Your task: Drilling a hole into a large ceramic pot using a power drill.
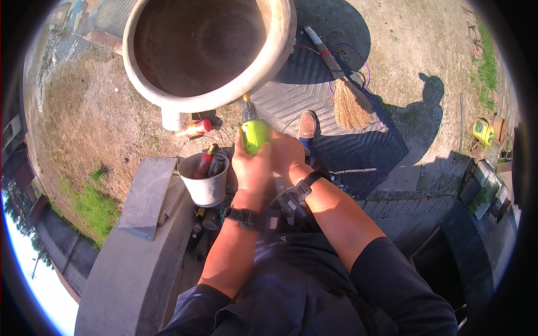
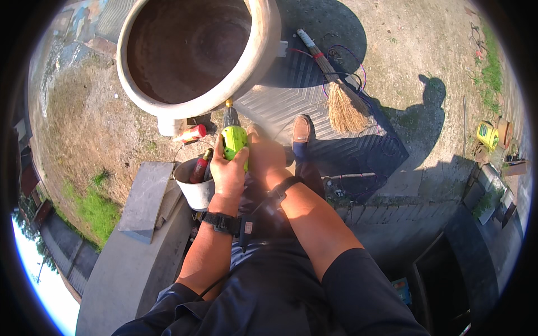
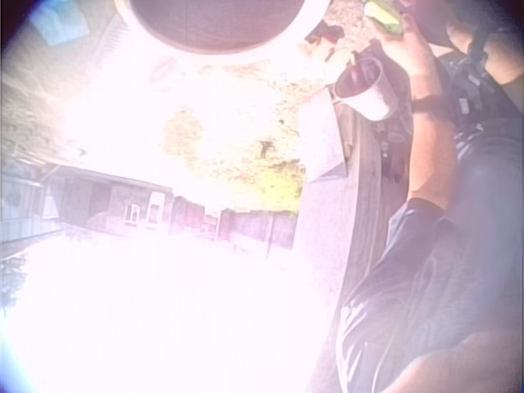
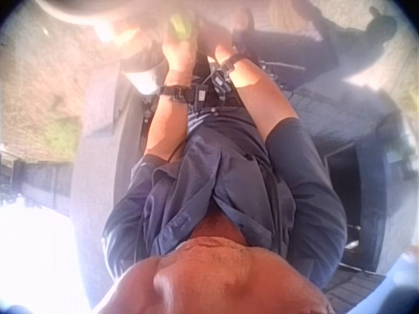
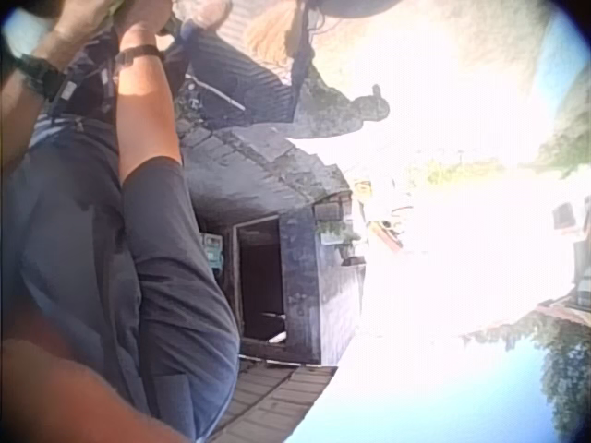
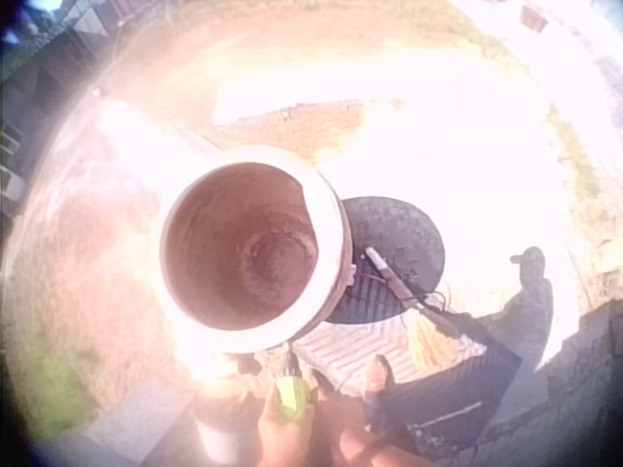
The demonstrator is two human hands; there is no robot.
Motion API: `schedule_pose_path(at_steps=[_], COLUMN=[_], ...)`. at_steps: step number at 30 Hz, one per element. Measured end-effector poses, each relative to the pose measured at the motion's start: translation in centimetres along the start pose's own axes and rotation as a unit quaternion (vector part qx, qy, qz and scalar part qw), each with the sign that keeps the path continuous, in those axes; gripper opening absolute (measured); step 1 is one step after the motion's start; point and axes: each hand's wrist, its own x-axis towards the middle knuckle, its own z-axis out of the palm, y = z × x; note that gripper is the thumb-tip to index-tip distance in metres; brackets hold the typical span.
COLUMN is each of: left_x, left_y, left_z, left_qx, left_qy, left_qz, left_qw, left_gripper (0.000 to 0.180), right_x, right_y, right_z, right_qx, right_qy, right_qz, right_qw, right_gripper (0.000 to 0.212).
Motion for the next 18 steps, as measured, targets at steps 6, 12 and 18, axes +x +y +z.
schedule_pose_path(at_steps=[6, 12, 18], left_x=[0.0, -0.1, -0.3], left_y=[-0.2, 0.1, 0.8], left_z=[-0.1, 0.0, -0.2], left_qx=[-0.017, -0.019, -0.023], left_qy=[-0.007, -0.016, -0.018], left_qz=[-0.002, -0.012, -0.020], left_qw=[1.000, 1.000, 0.999], left_gripper=[0.079, 0.079, 0.078], right_x=[-0.1, -0.3, -0.4], right_y=[-0.1, -0.1, -0.4], right_z=[-0.1, -0.2, -0.6], right_qx=[0.016, 0.007, 0.015], right_qy=[0.015, 0.020, 0.020], right_qz=[-0.011, -0.017, -0.025], right_qw=[1.000, 1.000, 0.999], right_gripper=[0.021, 0.021, 0.019])
